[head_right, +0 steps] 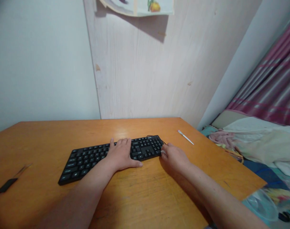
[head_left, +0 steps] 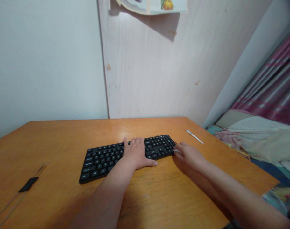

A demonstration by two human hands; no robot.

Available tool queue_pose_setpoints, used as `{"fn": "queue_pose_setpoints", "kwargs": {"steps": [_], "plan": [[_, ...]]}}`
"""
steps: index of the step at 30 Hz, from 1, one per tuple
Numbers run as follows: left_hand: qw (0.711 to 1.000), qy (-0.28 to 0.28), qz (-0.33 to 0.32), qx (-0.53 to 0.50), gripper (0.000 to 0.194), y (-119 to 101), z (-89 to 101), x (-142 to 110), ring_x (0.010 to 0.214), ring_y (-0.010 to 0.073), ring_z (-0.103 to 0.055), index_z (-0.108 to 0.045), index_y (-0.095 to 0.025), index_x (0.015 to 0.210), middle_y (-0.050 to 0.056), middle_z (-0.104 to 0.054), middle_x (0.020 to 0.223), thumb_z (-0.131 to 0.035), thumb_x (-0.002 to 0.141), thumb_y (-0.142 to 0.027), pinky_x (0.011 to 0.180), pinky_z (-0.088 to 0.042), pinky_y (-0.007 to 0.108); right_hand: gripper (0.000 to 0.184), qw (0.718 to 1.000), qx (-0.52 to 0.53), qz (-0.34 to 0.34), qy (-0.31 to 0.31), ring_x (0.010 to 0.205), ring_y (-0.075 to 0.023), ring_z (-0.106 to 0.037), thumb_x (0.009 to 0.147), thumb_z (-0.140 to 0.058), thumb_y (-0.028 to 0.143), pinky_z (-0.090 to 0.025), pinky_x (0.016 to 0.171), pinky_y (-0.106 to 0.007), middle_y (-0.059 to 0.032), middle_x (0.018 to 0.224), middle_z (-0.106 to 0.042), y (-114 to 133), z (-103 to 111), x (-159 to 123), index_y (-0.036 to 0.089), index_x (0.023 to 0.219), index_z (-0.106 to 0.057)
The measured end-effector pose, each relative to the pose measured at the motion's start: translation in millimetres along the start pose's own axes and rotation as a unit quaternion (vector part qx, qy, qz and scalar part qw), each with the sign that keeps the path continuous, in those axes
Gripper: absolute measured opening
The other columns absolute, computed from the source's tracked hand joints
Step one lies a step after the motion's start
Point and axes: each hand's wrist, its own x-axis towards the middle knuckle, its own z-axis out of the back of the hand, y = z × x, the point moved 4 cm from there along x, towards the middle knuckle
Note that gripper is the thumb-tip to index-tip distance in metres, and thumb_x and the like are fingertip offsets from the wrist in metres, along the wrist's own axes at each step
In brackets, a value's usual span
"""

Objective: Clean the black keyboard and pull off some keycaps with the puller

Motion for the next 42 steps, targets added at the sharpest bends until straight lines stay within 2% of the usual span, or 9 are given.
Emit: {"fn": "queue_pose_setpoints", "kwargs": {"steps": [6,15,20,24,32,36,42], "plan": [[1.000,0.003,0.010,-0.008,0.125,-0.9,1.4,-0.3,0.137,0.0441,-0.034,-0.039,-0.018,0.145,0.022,-0.043,0.149,-0.057,0.045,-0.092,0.114,0.001,0.067,0.014,0.999,0.026,0.028,-0.014,0.078,-0.0174,-0.058,0.090,-0.048,0.027,-0.033,0.065,-0.027,-0.0065,0.091,-0.062,30.0,-1.0,-4.8,0.020,0.086,-0.060],[1.000,0.003,0.006,-0.005,0.123,-2.1,2.1,-0.5,0.136,0.0441,-0.034,-0.040,-0.014,0.144,0.023,-0.041,0.150,-0.053,0.050,-0.092,0.114,0.000,0.068,0.012,0.996,0.060,0.037,-0.055,0.081,-0.0175,-0.055,0.089,-0.051,0.024,-0.033,0.068,-0.027,-0.0063,0.092,-0.061,40.6,-7.9,-8.4,0.020,0.085,-0.062],[1.000,0.011,0.005,-0.004,0.124,-1.1,0.5,0.4,0.137,0.0435,-0.033,-0.036,-0.012,0.147,0.024,-0.040,0.151,-0.052,0.053,-0.090,0.114,0.002,0.068,0.013,0.989,0.082,0.092,-0.084,0.075,-0.0154,-0.052,0.090,-0.050,0.025,-0.031,0.065,-0.027,-0.0033,0.084,-0.058,56.0,-13.5,-13.1,0.020,0.082,-0.059],[1.000,0.010,0.005,0.000,0.122,-1.0,0.9,0.8,0.138,0.0428,-0.032,-0.035,-0.012,0.148,0.023,-0.040,0.151,-0.051,0.055,-0.089,0.114,0.004,0.066,0.013,0.985,0.105,0.107,-0.088,0.075,-0.0149,-0.052,0.090,-0.051,0.026,-0.032,0.066,-0.026,-0.0027,0.084,-0.058,52.6,-17.0,-11.8,0.020,0.083,-0.060],[1.000,0.002,0.006,0.001,0.128,-1.2,0.9,0.3,0.136,0.0432,-0.034,-0.041,-0.016,0.143,0.023,-0.044,0.147,-0.053,0.043,-0.095,0.115,0.001,0.066,0.014,0.985,0.115,0.053,-0.117,0.075,-0.0156,-0.053,0.090,-0.052,0.028,-0.031,0.064,-0.026,-0.0039,0.085,-0.060,30.8,-21.5,-7.4,0.020,0.084,-0.062],[1.000,0.012,0.005,0.004,0.125,-1.1,1.4,0.4,0.137,0.0435,-0.033,-0.039,-0.015,0.145,0.022,-0.042,0.149,-0.052,0.048,-0.093,0.115,0.000,0.066,0.014,0.982,0.121,0.077,-0.126,0.078,-0.0162,-0.053,0.090,-0.051,0.027,-0.033,0.068,-0.026,-0.0041,0.087,-0.060,42.7,-21.0,-10.5,0.020,0.085,-0.062],[1.000,0.014,0.006,0.010,0.117,-0.6,1.0,0.4,0.140,0.0413,-0.031,-0.034,-0.015,0.147,0.022,-0.040,0.152,-0.052,0.057,-0.087,0.115,0.002,0.064,0.015,0.978,0.135,0.133,-0.086,0.077,-0.0154,-0.053,0.092,-0.051,0.028,-0.035,0.070,-0.026,-0.0027,0.087,-0.059,66.0,-17.7,-13.1,0.022,0.090,-0.064]]}}
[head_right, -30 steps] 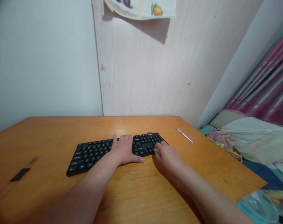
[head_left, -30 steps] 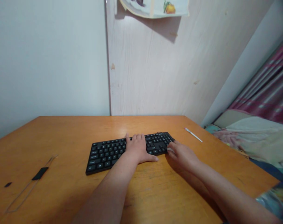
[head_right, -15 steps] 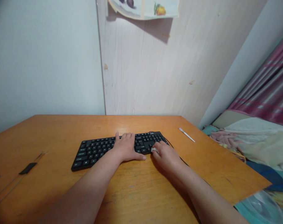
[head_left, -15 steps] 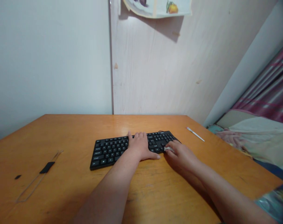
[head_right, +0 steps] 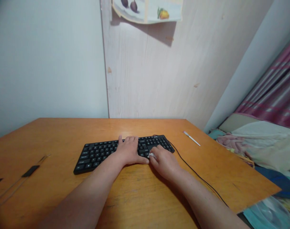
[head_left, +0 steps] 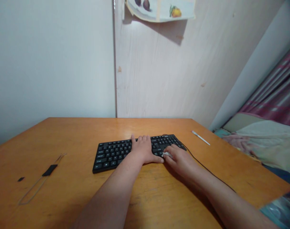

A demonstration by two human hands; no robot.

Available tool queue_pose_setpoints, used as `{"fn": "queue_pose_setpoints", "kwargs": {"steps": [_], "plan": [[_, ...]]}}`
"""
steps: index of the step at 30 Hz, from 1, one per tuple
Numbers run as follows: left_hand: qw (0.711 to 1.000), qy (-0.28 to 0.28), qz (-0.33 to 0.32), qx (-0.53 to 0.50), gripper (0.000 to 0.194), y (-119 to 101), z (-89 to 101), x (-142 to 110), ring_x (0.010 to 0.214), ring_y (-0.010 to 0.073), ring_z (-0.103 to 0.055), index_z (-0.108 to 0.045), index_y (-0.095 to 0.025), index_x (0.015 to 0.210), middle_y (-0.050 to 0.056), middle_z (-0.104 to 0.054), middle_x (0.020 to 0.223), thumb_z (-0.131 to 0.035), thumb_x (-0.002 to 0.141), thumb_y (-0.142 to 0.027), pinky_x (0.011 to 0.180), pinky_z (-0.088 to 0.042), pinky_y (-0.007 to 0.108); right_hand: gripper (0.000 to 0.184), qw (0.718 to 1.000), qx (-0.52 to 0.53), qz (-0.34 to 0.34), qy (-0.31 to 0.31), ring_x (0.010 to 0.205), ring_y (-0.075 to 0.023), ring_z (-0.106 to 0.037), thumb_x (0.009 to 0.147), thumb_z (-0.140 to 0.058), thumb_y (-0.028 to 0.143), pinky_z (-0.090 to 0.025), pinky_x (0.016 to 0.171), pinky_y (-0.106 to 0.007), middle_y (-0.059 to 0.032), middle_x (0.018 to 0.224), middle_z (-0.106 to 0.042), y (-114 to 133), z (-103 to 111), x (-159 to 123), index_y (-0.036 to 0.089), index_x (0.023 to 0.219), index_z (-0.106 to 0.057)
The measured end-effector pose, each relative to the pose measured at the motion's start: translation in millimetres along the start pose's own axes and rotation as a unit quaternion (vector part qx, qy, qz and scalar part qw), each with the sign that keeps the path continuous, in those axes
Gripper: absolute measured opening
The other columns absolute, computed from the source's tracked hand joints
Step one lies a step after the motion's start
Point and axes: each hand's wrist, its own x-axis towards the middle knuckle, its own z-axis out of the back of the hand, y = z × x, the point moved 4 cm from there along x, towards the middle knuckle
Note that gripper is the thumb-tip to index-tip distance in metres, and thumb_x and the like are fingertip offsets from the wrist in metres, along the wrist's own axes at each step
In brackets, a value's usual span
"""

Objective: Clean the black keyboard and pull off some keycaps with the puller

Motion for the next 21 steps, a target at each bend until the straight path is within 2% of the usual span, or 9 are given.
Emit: {"fn": "queue_pose_setpoints", "kwargs": {"steps": [8,11,17,21], "plan": [[1.000,-0.004,-0.007,-0.010,0.128,-0.2,0.7,-0.5,0.137,0.0445,-0.033,-0.040,-0.012,0.144,0.025,-0.041,0.149,-0.051,0.047,-0.095,0.113,0.001,0.069,0.015,0.995,-0.044,-0.076,-0.037,0.077,-0.0157,-0.052,0.090,-0.051,0.028,-0.031,0.065,-0.026,-0.0047,0.088,-0.060,-27.5,4.4,-0.8,0.019,0.085,-0.063],[1.000,-0.006,-0.006,-0.011,0.131,0.7,-1.2,0.2,0.138,0.0454,-0.031,-0.038,-0.012,0.146,0.025,-0.040,0.150,-0.051,0.046,-0.095,0.113,0.001,0.069,0.016,0.993,-0.048,-0.099,-0.044,0.077,-0.0159,-0.052,0.091,-0.051,0.028,-0.030,0.064,-0.026,-0.0053,0.088,-0.060,-30.7,8.0,-3.4,0.019,0.082,-0.062],[1.000,-0.010,-0.007,-0.016,0.127,1.5,-1.7,0.4,0.138,0.0445,-0.032,-0.037,-0.013,0.146,0.024,-0.041,0.150,-0.051,0.049,-0.093,0.113,0.002,0.069,0.014,0.998,-0.014,-0.055,-0.023,0.081,-0.0169,-0.054,0.090,-0.052,0.028,-0.033,0.069,-0.026,-0.0050,0.091,-0.060,-22.8,6.4,-3.8,0.019,0.089,-0.064],[1.000,-0.013,-0.010,-0.013,0.124,1.8,-0.7,0.3,0.137,0.0449,-0.035,-0.040,-0.014,0.144,0.024,-0.042,0.149,-0.052,0.048,-0.093,0.113,-0.001,0.070,0.016,0.997,-0.018,-0.072,-0.025,0.083,-0.0168,-0.054,0.091,-0.052,0.028,-0.033,0.070,-0.026,-0.0053,0.092,-0.061,-28.2,4.0,-2.2,0.019,0.089,-0.064]]}}
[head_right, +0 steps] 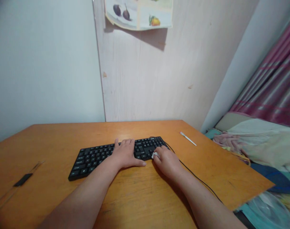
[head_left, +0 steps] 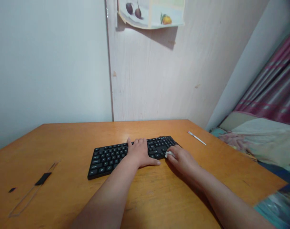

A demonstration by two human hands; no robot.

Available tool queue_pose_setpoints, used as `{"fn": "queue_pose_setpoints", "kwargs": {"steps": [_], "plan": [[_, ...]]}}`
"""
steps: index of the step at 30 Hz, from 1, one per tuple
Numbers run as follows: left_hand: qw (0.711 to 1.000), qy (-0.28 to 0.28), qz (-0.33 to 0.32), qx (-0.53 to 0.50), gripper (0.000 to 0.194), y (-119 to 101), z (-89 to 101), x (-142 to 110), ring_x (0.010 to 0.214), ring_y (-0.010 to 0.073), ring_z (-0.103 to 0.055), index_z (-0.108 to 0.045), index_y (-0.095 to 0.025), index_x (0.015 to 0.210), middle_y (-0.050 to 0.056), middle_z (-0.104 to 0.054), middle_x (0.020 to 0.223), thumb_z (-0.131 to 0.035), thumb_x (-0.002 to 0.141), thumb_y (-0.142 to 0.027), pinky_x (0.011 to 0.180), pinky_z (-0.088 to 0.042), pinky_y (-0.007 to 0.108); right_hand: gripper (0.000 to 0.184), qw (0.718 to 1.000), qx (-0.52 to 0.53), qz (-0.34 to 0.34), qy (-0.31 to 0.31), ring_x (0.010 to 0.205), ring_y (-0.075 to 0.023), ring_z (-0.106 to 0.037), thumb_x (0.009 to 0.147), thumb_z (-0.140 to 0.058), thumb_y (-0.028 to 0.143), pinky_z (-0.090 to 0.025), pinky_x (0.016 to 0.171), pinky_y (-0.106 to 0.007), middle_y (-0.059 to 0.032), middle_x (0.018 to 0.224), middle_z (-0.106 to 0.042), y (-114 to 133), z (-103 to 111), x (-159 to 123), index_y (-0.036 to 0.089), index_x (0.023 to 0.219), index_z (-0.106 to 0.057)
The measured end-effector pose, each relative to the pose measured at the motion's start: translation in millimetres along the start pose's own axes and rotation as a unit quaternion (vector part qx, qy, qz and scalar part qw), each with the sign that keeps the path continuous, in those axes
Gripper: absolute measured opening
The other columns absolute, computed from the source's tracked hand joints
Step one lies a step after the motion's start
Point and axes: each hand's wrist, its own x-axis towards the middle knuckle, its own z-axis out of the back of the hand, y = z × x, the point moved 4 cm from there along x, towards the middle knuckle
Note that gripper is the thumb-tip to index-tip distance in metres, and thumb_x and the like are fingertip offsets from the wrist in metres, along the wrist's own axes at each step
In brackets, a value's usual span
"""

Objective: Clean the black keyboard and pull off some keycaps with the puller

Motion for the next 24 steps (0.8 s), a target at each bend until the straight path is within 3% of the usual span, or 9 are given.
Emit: {"fn": "queue_pose_setpoints", "kwargs": {"steps": [7,11,13,18,21,24], "plan": [[1.000,-0.010,0.002,0.008,0.128,3.0,-0.9,1.0,0.138,0.0449,-0.034,-0.041,-0.014,0.145,0.024,-0.042,0.149,-0.052,0.046,-0.095,0.113,-0.001,0.070,0.018,0.998,-0.014,-0.063,-0.015,0.084,-0.0178,-0.057,0.090,-0.052,0.030,-0.036,0.072,-0.026,-0.0063,0.092,-0.065,-31.2,33.9,9.2,0.019,0.094,-0.065],[1.000,0.000,0.000,0.012,0.134,4.9,-2.4,1.9,0.140,0.0457,-0.031,-0.036,-0.012,0.149,0.024,-0.039,0.152,-0.049,0.046,-0.096,0.114,-0.002,0.070,0.022,0.997,-0.022,-0.052,-0.056,0.097,-0.0207,-0.059,0.092,-0.051,0.034,-0.039,0.079,-0.028,-0.0079,0.100,-0.067,-73.8,60.3,22.6,0.019,0.098,-0.067],[1.000,0.002,0.002,0.017,0.134,6.4,-3.9,2.8,0.141,0.0462,-0.029,-0.035,-0.012,0.150,0.024,-0.037,0.153,-0.048,0.046,-0.096,0.113,-0.002,0.070,0.027,0.993,-0.036,-0.087,-0.071,0.100,-0.0225,-0.059,0.092,-0.052,0.035,-0.040,0.081,-0.030,-0.0098,0.107,-0.067,-104.8,65.9,29.7,0.019,0.108,-0.066],[1.000,0.000,0.003,0.021,0.134,9.2,-6.3,4.5,0.142,0.0469,-0.028,-0.036,-0.013,0.150,0.023,-0.037,0.154,-0.049,0.046,-0.096,0.113,0.000,0.071,0.040,0.981,-0.081,-0.165,-0.056,0.108,-0.0254,-0.059,0.096,-0.044,0.037,-0.041,0.089,-0.035,-0.0154,0.117,-0.065,-171.6,56.9,34.6,0.015,0.126,-0.060],[1.000,0.004,0.005,0.021,0.134,9.1,-4.9,4.0,0.142,0.0467,-0.028,-0.035,-0.012,0.151,0.023,-0.036,0.154,-0.050,0.047,-0.095,0.114,-0.001,0.071,0.040,0.979,-0.087,-0.186,-0.014,0.104,-0.0275,-0.062,0.096,-0.045,0.042,-0.044,0.088,-0.039,-0.0145,0.113,-0.068,-191.8,41.2,27.3,0.018,0.121,-0.064],[1.000,0.010,0.006,0.020,0.134,8.4,-3.5,3.0,0.142,0.0462,-0.028,-0.035,-0.011,0.151,0.024,-0.035,0.154,-0.050,0.048,-0.095,0.114,-0.001,0.071,0.044,0.974,-0.098,-0.206,0.007,0.110,-0.0324,-0.061,0.096,-0.041,0.049,-0.042,0.092,-0.052,-0.0151,0.119,-0.066,-201.2,29.9,19.8,0.022,0.122,-0.064]]}}
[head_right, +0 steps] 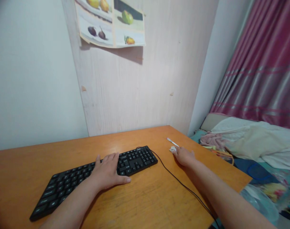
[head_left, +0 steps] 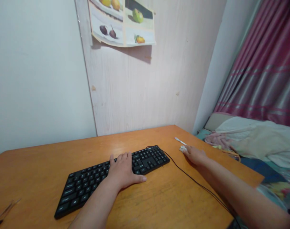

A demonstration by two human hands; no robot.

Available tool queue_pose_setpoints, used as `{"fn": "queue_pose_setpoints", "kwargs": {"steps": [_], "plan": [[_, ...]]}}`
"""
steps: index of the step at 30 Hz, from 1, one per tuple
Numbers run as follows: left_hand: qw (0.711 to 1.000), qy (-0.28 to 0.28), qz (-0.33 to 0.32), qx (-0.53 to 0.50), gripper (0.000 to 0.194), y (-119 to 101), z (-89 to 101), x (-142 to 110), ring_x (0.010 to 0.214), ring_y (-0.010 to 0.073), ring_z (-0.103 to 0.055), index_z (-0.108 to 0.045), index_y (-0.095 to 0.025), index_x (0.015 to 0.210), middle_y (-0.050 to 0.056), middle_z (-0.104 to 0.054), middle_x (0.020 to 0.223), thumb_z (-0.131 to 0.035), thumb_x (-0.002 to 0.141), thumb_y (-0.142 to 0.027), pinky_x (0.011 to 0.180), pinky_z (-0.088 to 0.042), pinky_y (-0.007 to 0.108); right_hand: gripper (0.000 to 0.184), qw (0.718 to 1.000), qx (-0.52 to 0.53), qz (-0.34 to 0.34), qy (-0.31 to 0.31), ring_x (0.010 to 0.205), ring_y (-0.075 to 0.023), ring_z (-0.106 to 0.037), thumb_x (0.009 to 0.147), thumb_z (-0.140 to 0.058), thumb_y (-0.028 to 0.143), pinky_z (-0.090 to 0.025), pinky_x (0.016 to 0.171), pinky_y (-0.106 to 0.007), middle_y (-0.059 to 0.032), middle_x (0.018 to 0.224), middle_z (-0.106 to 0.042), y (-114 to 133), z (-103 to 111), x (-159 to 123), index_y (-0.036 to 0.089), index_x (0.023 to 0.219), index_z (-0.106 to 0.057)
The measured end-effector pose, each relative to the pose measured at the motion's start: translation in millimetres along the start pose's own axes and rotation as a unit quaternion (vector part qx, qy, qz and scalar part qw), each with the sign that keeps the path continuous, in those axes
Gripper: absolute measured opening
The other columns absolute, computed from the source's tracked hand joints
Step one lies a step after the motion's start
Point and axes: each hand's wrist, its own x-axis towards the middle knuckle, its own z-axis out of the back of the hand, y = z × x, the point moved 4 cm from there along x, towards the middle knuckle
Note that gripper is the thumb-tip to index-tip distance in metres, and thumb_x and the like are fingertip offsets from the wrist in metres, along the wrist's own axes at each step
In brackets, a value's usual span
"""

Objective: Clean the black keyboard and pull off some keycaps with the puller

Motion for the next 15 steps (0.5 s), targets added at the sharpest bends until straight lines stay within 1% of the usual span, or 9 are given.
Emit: {"fn": "queue_pose_setpoints", "kwargs": {"steps": [2,5,7,11,13,15], "plan": [[1.000,-0.001,-0.001,0.000,0.134,-0.6,0.4,-0.5,0.142,0.0459,-0.028,-0.034,-0.011,0.151,0.024,-0.035,0.155,-0.050,0.048,-0.095,0.114,-0.001,0.071,0.047,1.000,-0.008,-0.009,-0.003,0.119,-0.0352,-0.055,0.097,-0.038,0.052,-0.037,0.096,-0.060,-0.0170,0.128,-0.062,-3.5,-2.7,0.0,0.023,0.128,-0.061],[1.000,0.001,0.003,0.002,0.133,-1.0,0.1,-1.0,0.142,0.0455,-0.027,-0.034,-0.012,0.151,0.023,-0.034,0.155,-0.052,0.048,-0.094,0.114,-0.001,0.069,0.055,1.000,-0.020,-0.016,-0.006,0.128,-0.0374,-0.048,0.095,-0.038,0.057,-0.032,0.100,-0.064,-0.0194,0.139,-0.054,-8.3,-2.2,5.2,0.022,0.133,-0.057],[1.000,0.005,0.009,0.003,0.132,-1.3,0.1,-1.4,0.143,0.0455,-0.026,-0.034,-0.014,0.151,0.022,-0.034,0.156,-0.054,0.048,-0.093,0.115,-0.001,0.068,0.059,1.000,-0.014,-0.018,0.002,0.128,-0.0379,-0.048,0.094,-0.037,0.061,-0.033,0.100,-0.063,-0.0199,0.140,-0.054,-12.1,-2.7,10.4,0.021,0.132,-0.058],[1.000,0.014,0.009,0.000,0.130,-2.3,1.3,-2.0,0.143,0.0454,-0.026,-0.033,-0.015,0.151,0.022,-0.033,0.156,-0.054,0.048,-0.092,0.116,-0.001,0.067,0.060,0.999,0.018,-0.020,0.023,0.121,-0.0378,-0.056,0.093,-0.037,0.061,-0.037,0.098,-0.059,-0.0177,0.135,-0.060,-17.7,-7.8,18.1,0.021,0.132,-0.058],[1.000,0.015,0.004,-0.002,0.131,-2.6,2.0,-2.2,0.143,0.0449,-0.026,-0.033,-0.015,0.152,0.022,-0.033,0.156,-0.053,0.048,-0.093,0.116,-0.002,0.067,0.063,0.999,0.018,-0.025,0.026,0.119,-0.0396,-0.057,0.091,-0.041,0.063,-0.038,0.097,-0.061,-0.0182,0.134,-0.061,-17.4,-8.8,18.9,0.021,0.134,-0.057],[1.000,0.013,0.000,-0.001,0.134,-2.8,2.6,-2.5,0.143,0.0449,-0.027,-0.032,-0.013,0.152,0.022,-0.033,0.156,-0.050,0.047,-0.095,0.116,-0.004,0.067,0.068,0.999,0.008,-0.030,0.007,0.123,-0.0421,-0.053,0.088,-0.042,0.068,-0.035,0.098,-0.066,-0.0197,0.137,-0.058,-14.0,-5.4,18.2,0.022,0.136,-0.056]]}}
